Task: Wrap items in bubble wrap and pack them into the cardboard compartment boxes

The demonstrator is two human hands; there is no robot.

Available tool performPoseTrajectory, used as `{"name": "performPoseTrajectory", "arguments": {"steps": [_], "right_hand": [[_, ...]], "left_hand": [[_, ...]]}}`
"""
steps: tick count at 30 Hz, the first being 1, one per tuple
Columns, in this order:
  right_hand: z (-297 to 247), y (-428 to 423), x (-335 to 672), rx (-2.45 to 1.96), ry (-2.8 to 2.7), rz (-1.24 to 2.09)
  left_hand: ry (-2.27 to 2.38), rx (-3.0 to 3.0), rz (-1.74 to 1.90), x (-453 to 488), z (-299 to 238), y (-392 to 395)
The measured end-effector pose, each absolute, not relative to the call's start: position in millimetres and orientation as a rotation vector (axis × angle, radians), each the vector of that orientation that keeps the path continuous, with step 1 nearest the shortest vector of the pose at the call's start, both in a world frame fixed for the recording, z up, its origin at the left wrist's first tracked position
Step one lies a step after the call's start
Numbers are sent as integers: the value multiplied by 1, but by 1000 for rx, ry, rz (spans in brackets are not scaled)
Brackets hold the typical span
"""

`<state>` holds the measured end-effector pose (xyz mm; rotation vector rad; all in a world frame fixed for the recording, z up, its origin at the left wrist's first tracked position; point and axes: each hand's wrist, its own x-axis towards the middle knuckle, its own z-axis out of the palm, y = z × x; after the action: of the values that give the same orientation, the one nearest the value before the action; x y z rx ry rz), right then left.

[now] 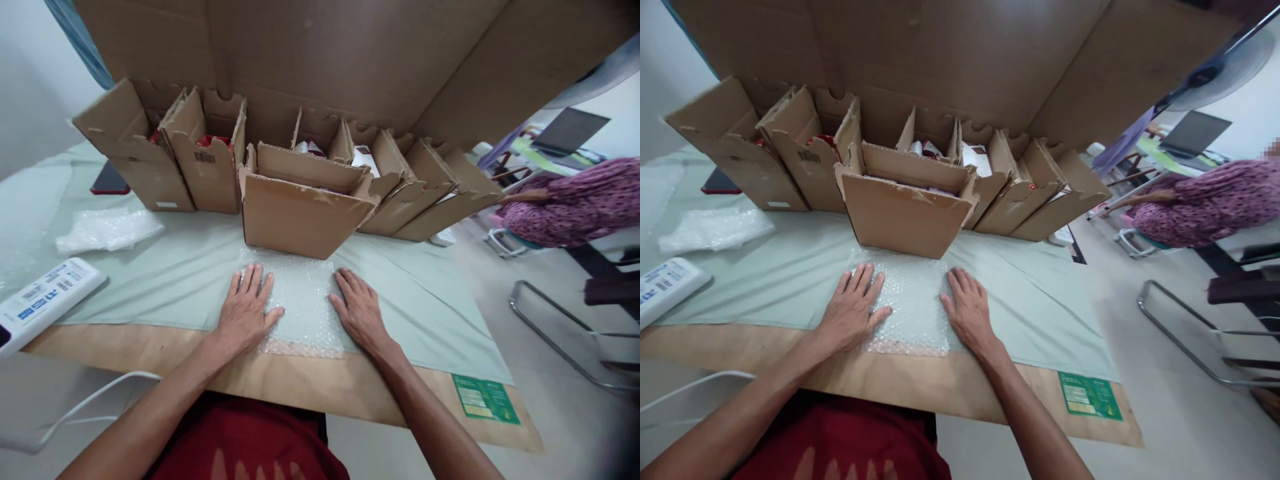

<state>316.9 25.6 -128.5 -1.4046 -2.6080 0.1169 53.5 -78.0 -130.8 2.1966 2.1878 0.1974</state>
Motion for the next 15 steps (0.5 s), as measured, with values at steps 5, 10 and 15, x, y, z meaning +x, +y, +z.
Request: {"name": "performPoseTrajectory", "arguments": {"steps": [5,10,15], "right_hand": [[-107,-23,370,-1008,-2746,363],[-101,-61,356,-849,-2798,342],[-117,-55,330,-721,-2546,173]], "left_hand": [[2069,2205,302,51,-119,-93],[1789,2263,293,50,-115,-112],[1692,2156,256,41,-107,-117]]}}
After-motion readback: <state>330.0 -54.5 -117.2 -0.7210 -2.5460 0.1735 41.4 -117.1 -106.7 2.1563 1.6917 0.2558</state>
